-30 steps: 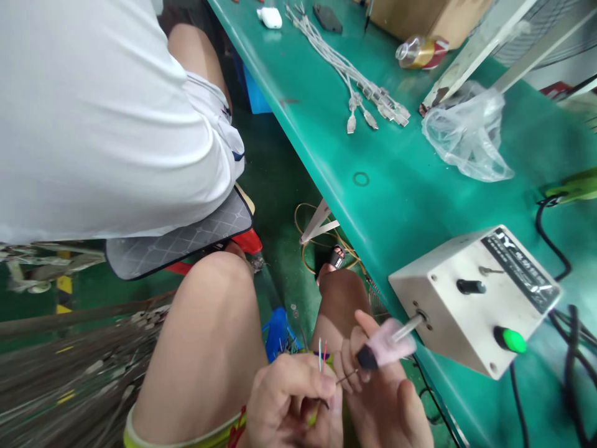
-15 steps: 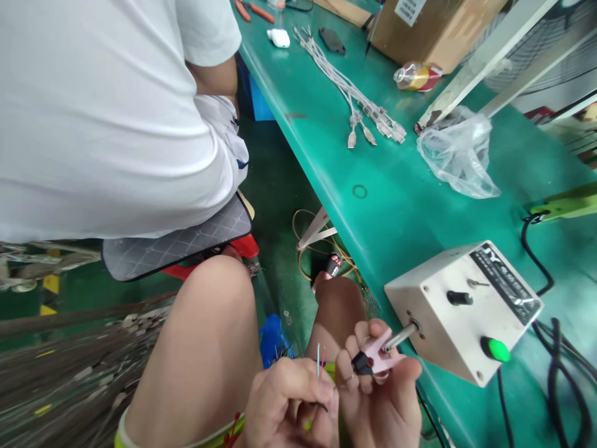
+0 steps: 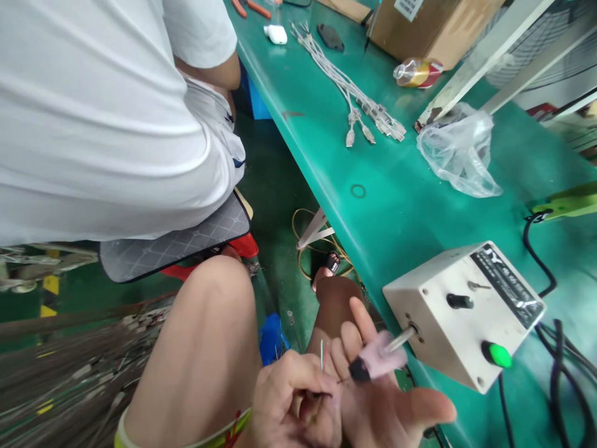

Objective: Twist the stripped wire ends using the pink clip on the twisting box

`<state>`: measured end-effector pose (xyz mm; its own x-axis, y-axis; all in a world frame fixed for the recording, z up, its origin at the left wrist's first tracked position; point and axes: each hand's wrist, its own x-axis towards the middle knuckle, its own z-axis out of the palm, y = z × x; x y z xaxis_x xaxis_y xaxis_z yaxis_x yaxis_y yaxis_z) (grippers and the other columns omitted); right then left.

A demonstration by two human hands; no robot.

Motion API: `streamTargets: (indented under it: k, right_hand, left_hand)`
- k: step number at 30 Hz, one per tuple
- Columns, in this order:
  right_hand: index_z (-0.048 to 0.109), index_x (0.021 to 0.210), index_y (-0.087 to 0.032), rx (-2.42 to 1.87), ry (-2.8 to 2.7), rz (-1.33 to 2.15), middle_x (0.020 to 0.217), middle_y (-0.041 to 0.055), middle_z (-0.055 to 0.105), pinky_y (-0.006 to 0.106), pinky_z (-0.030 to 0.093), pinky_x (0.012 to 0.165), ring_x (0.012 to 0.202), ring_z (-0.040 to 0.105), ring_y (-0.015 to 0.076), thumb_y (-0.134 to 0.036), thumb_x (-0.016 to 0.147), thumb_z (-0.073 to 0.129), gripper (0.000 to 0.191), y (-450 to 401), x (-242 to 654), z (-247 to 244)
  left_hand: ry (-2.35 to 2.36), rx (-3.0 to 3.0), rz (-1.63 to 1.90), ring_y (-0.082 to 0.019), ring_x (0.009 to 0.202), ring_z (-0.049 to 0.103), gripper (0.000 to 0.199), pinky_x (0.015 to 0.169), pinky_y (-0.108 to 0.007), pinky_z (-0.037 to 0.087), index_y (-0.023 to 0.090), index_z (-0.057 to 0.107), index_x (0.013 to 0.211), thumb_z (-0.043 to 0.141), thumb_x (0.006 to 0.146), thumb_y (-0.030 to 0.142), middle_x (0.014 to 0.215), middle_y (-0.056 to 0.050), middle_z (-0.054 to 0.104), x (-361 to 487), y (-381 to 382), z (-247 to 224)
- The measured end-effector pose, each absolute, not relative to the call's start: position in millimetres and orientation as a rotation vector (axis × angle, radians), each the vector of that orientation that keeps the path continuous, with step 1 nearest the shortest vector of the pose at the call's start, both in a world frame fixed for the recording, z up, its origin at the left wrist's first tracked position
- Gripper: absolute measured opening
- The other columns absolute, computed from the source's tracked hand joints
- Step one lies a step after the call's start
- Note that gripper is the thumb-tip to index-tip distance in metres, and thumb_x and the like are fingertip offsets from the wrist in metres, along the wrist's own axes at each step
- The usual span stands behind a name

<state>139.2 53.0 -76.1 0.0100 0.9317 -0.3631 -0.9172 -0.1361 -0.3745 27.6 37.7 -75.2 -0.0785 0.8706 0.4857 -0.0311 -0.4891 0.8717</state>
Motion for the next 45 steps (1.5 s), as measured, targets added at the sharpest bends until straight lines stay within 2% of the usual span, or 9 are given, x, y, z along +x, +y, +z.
streamTargets:
  k: [2,7,13,22,27,32,34,39,45]
  right_hand:
    - [0.086,0.126,-0.038,-0.659,-0.032,1.609,0.077,0.0007,0.061,0.037,0.049,0.060,0.063,0.047,0.0227,-0.093,0.030,0.095,0.111,47,142,-83]
    - [0.089,0.118,-0.034,-0.739,-0.262,1.542,0.066,0.0005,0.057,0.034,0.044,0.055,0.057,0.044,0.0205,-0.088,0.056,0.090,0.082,35,148,-86]
    - [0.086,0.124,-0.028,-0.757,-0.445,1.471,0.070,-0.0007,0.053,0.034,0.045,0.057,0.061,0.043,0.0194,-0.082,0.077,0.081,0.071,42,148,-67]
    - [0.082,0.083,-0.026,-0.641,-0.307,1.379,0.062,-0.0087,0.034,0.023,0.037,0.048,0.052,0.018,0.0113,-0.049,0.087,0.090,0.024,65,139,-41]
    - [0.093,0.100,-0.029,-0.776,-0.272,1.478,0.063,0.0000,0.054,0.027,0.048,0.048,0.054,0.044,0.0164,-0.080,0.063,0.095,0.063,56,144,-45]
    - [0.090,0.116,-0.034,-0.741,-0.412,1.556,0.077,0.0061,0.070,0.034,0.057,0.058,0.066,0.061,0.0235,-0.065,0.090,0.081,0.042,47,154,-59]
    - [0.089,0.117,-0.035,-0.765,-0.435,1.536,0.082,0.0076,0.074,0.036,0.059,0.062,0.071,0.066,0.0258,-0.062,0.093,0.079,0.038,45,156,-61]
    - [0.090,0.107,-0.029,-0.829,-0.307,1.487,0.079,0.0073,0.075,0.031,0.052,0.061,0.067,0.063,0.0223,-0.062,0.085,0.087,0.040,47,150,-53]
    - [0.089,0.098,-0.032,-0.875,-0.220,1.529,0.075,0.0033,0.069,0.031,0.047,0.062,0.065,0.056,0.0195,-0.065,0.076,0.094,0.040,50,144,-35]
  left_hand:
    - [0.932,1.499,1.684,-0.008,0.047,0.038,0.017,0.043,-0.018,0.029,0.025,0.060,0.106,0.062,0.104,0.009,0.071,0.004,0.061,28,37,-73]
    - [0.952,1.508,1.685,-0.008,0.048,0.044,0.019,0.044,-0.018,0.032,0.025,0.058,0.108,0.063,0.104,0.007,0.072,0.004,0.058,28,36,-71]
    - [0.846,1.494,1.768,-0.009,0.050,0.046,0.013,0.045,-0.018,0.039,0.027,0.058,0.110,0.061,0.109,0.014,0.071,0.005,0.057,27,39,-66]
    - [0.861,1.420,1.856,-0.008,0.047,0.044,0.010,0.040,-0.017,0.031,0.024,0.060,0.107,0.061,0.109,0.014,0.070,0.003,0.057,33,42,-67]
    - [0.808,1.454,1.742,-0.010,0.051,0.048,0.009,0.046,-0.018,0.038,0.027,0.057,0.112,0.057,0.112,0.017,0.073,0.003,0.056,29,42,-66]
    - [0.842,1.493,1.693,-0.010,0.054,0.048,0.015,0.049,-0.018,0.041,0.028,0.055,0.112,0.054,0.111,0.013,0.076,0.004,0.054,26,41,-65]
    - [0.859,1.489,1.680,-0.010,0.053,0.047,0.016,0.048,-0.019,0.038,0.028,0.055,0.112,0.056,0.110,0.012,0.075,0.004,0.054,26,42,-65]
    - [0.895,1.502,1.694,-0.010,0.050,0.045,0.015,0.045,-0.020,0.030,0.027,0.055,0.110,0.056,0.109,0.012,0.072,0.004,0.053,27,46,-63]
    - [0.888,1.448,1.739,-0.010,0.049,0.046,0.014,0.045,-0.019,0.036,0.027,0.057,0.110,0.056,0.109,0.013,0.074,0.003,0.054,28,48,-63]
